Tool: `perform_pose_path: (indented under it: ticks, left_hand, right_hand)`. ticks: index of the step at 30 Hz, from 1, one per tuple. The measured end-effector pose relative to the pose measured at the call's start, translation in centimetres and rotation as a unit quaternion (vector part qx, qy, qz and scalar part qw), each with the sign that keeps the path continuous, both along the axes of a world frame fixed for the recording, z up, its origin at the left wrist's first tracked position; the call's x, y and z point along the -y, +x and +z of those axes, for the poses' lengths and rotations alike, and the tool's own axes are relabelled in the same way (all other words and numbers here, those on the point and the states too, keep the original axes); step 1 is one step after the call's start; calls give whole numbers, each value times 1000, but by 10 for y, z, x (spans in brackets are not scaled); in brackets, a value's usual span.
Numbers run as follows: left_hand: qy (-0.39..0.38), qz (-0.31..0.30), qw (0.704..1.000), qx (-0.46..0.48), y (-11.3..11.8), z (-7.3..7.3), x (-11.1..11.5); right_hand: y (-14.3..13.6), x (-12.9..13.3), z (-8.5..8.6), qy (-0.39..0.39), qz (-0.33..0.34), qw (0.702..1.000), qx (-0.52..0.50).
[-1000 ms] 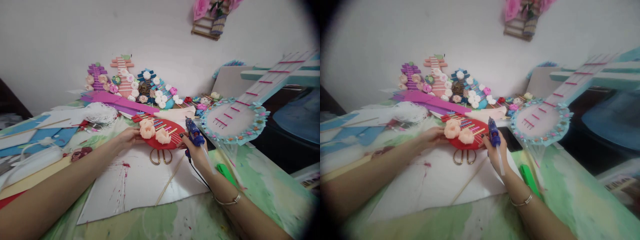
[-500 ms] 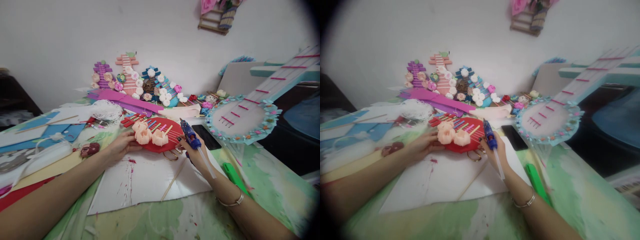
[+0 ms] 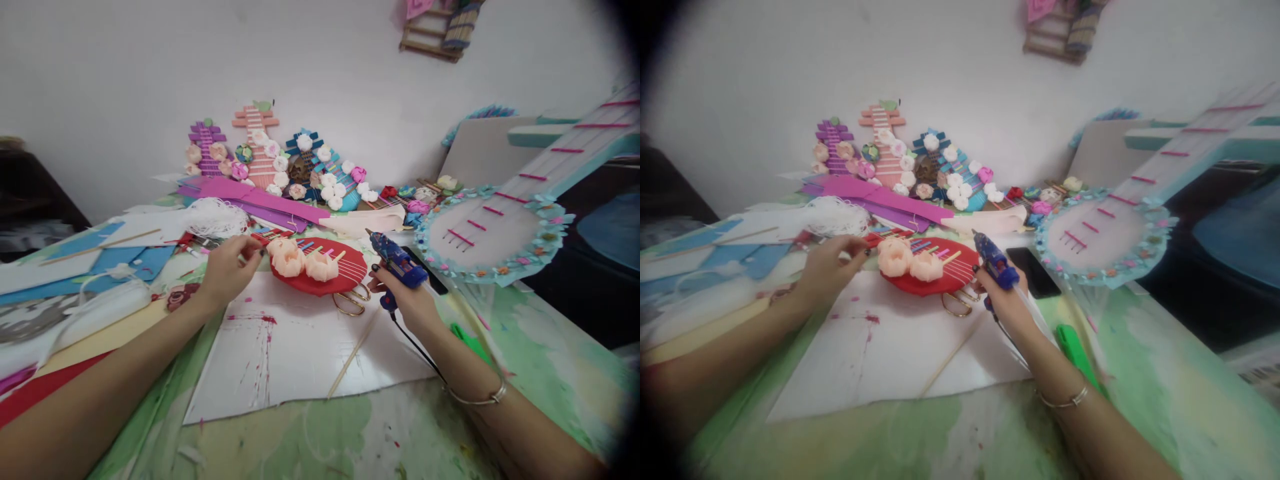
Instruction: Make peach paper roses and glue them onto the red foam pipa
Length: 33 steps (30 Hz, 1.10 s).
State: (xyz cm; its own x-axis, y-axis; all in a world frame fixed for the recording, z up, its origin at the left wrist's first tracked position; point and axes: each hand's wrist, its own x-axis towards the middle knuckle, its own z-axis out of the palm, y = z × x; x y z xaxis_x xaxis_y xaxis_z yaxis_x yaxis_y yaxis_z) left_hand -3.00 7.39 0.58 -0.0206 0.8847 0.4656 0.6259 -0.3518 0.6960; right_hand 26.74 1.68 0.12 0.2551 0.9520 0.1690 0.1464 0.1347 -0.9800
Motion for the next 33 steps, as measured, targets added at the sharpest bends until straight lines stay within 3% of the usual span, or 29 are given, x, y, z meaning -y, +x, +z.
perform_pose_path:
  ticks: [2,5,10,13,23,28,33]
  left_hand:
    - [112,-94,985,-88,9,9,3]
    - [135,-242,944,-181,31,23,4]
    - [107,-306,912,-252,58,33,-7]
    - [91,-315,906,-268,61,31,-14]
    - [7,-295,939,-173,55,20,-20]
    - [6,-293,941,-169,52,17,-23]
    - [29,-307,932,-189,50,16,-25]
  right_hand:
    - [3,0,2,5,11,1000,-16]
    - [6,-1,1,13,33,999,-23]
    - [9,-2,0,17,46,999,-21]
    - [11,-1,2,21,51,998,-11]
    - [19,8,13,17,97,994,42]
    - [21,10,19,-38,193,972,128]
    - [18,9,17,4,253,949,189]
